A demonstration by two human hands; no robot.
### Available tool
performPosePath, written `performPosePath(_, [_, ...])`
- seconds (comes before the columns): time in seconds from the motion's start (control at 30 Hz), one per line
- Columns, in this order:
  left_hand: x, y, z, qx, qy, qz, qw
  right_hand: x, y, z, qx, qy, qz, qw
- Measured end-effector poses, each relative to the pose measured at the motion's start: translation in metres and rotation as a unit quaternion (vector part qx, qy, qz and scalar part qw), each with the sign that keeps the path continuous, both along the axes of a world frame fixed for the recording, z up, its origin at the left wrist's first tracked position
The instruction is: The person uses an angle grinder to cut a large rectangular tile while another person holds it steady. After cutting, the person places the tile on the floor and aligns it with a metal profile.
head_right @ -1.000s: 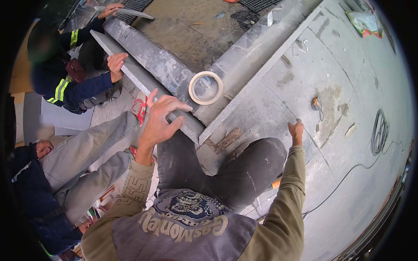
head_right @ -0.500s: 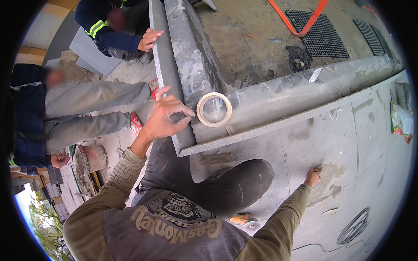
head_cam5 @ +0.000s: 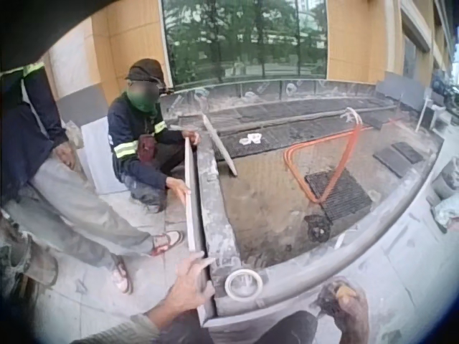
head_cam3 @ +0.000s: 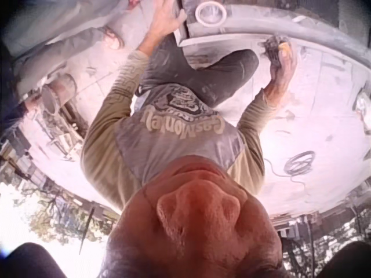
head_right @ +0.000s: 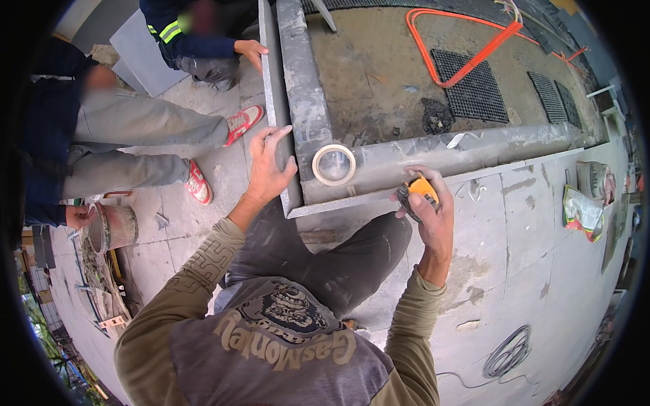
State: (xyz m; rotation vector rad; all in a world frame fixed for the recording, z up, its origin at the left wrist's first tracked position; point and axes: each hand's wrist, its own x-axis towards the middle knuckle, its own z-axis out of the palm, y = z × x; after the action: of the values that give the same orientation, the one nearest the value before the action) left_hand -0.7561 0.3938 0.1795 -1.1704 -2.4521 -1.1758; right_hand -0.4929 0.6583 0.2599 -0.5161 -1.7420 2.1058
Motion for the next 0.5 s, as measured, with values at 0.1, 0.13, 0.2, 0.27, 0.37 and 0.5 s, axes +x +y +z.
performPosePath(0.1, [0.009,-0.004,-0.007,0.057,-0.100,0.066,0.991,-0.089,-0.037,0.013,0.385,-0.055,0.063,0.919])
performPosePath(0.13, [0.007,-0.005,0.001,0.088,-0.159,0.057,0.982,-0.112,-0.052,0.009,0.421,-0.050,0.084,0.902])
performPosePath(0.2, [-0.002,-0.009,0.007,0.117,-0.223,0.029,0.967,-0.145,-0.073,-0.005,0.464,-0.042,0.123,0.876])
performPosePath(0.27, [-0.007,-0.022,0.006,0.147,-0.316,-0.007,0.937,-0.166,-0.090,-0.011,0.478,-0.046,0.152,0.864])
performPosePath(0.37, [-0.010,-0.044,0.007,0.159,-0.411,-0.044,0.897,-0.184,-0.112,-0.006,0.480,-0.065,0.185,0.855])
performPosePath(0.5, [-0.016,-0.052,0.007,0.174,-0.512,-0.028,0.841,-0.190,-0.113,0.000,0.455,-0.066,0.214,0.862])
